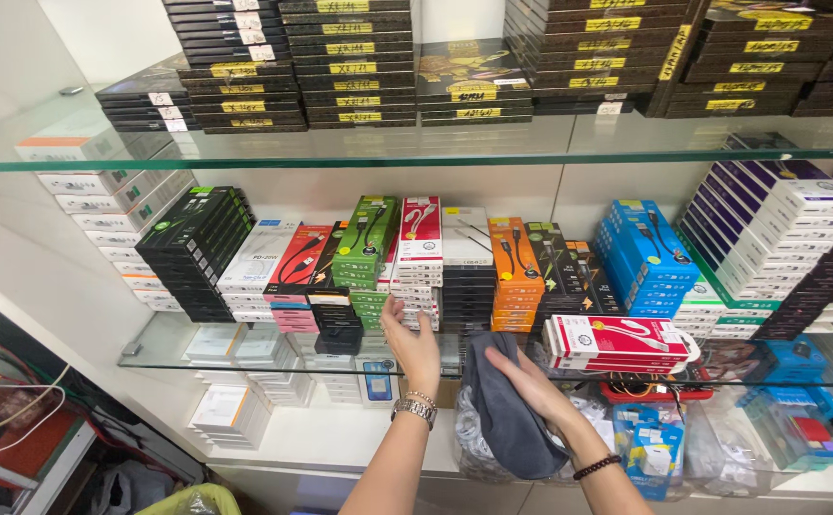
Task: The person wipes packaged electronics products on a glass display shelf one at a time using a gray cloth, lifting each box, wiping its surfaces, and placing it back on the shelf. They work across several product boxes including charger and cable packaging, occasionally rearranging items on the shelf.
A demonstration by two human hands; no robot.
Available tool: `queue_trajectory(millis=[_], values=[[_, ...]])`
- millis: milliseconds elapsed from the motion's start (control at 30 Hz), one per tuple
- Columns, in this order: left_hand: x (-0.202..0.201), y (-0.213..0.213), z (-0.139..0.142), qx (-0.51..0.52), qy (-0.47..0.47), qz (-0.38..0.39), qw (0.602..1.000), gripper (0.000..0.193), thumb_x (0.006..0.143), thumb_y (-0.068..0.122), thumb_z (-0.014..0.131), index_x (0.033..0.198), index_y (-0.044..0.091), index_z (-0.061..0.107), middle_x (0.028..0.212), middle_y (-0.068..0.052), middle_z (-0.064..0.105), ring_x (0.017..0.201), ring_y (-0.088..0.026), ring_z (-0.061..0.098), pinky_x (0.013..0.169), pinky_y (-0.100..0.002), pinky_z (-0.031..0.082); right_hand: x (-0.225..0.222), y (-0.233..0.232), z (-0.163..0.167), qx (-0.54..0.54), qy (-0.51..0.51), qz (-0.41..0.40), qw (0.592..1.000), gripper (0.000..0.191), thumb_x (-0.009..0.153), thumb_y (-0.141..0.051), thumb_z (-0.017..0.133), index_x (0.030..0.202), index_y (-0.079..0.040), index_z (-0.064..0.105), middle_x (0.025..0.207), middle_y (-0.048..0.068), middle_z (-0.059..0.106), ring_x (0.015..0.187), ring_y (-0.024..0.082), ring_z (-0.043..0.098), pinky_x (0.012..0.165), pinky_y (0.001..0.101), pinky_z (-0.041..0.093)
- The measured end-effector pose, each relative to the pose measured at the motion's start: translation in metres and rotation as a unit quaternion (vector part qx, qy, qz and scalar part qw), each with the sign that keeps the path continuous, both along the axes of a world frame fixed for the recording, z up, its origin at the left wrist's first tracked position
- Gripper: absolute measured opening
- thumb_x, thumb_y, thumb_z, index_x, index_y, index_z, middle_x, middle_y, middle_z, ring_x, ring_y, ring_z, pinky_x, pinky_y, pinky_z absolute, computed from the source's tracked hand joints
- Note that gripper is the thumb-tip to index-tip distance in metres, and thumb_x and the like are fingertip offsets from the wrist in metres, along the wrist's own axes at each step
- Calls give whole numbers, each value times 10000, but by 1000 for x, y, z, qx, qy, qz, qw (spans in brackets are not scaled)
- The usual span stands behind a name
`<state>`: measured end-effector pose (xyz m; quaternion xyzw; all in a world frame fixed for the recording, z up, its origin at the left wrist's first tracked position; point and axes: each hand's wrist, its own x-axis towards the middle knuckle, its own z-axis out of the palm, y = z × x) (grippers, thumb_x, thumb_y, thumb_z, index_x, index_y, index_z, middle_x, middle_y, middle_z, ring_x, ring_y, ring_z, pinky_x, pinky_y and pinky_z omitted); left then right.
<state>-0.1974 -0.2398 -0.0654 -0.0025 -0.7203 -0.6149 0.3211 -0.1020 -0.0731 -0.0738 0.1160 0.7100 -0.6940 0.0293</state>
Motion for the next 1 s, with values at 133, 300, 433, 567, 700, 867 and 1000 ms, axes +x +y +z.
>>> queue_trajectory(millis=[133, 300, 433, 567, 700, 867, 1000], values=[[-6, -8, -1, -8, -22, -33, 999, 636, 880, 58, 672, 1463, 9, 420, 1246, -128, 593, 1109, -271, 582, 989, -407, 451, -37, -16, 14, 339, 85, 48, 936, 1055, 721, -524, 832, 1492, -9, 329, 1394, 222, 569, 1277, 293, 591, 1051, 379, 462], [-12, -21, -6, 38, -67, -94, 993, 559, 884, 43, 650, 1424, 56, 506, 1262, -109, 564, 1080, -244, 599, 929, -366, 514, -58, -39, 47, 500, -48, 55, 863, 798, 829, -654, 726, 1381, -107, 541, 1238, 230, 719, 1147, 380, 690, 985, 450, 527], [-16, -30, -10, 23, -76, -109, 991, 479, 928, 73, 641, 1392, 48, 528, 1277, -123, 567, 1141, -240, 594, 912, -374, 538, -59, -48, 62, 460, 64, -5, 885, 919, 813, -527, 736, 1559, -179, 327, 1075, 228, 749, 1026, 393, 720, 910, 458, 547], [-20, -33, -6, 51, 6, -131, 990, 550, 955, 72, 598, 1467, -28, 426, 1399, -203, 545, 1289, -293, 574, 1033, -386, 489, -75, -53, 55, 416, 59, 48, 906, 948, 759, -485, 765, 1563, -252, 320, 1099, 170, 730, 1015, 346, 718, 886, 429, 548], [-21, -33, 4, 4, -21, -110, 994, 535, 957, 134, 617, 1436, -51, 465, 1315, -250, 638, 1221, -332, 636, 1015, -410, 491, -93, -58, 30, 349, 115, 49, 929, 939, 740, -470, 799, 1520, -199, 351, 1193, 112, 700, 1031, 294, 709, 889, 397, 537], [-21, -32, 14, -6, -79, -133, 988, 545, 963, 160, 589, 1452, -46, 463, 1210, -268, 705, 1110, -342, 713, 958, -416, 530, -101, -58, 18, 293, 103, 60, 949, 949, 775, -404, 775, 1574, -165, 323, 1119, 106, 729, 968, 211, 702, 875, 340, 533], [-16, -38, 12, 23, -35, -142, 989, 538, 968, 160, 602, 1437, -69, 471, 1275, -255, 681, 1166, -328, 699, 954, -388, 548, -87, -59, 24, 266, 92, 78, 956, 986, 779, -353, 787, 1612, -190, 286, 1008, 91, 708, 897, 173, 638, 840, 311, 508]])
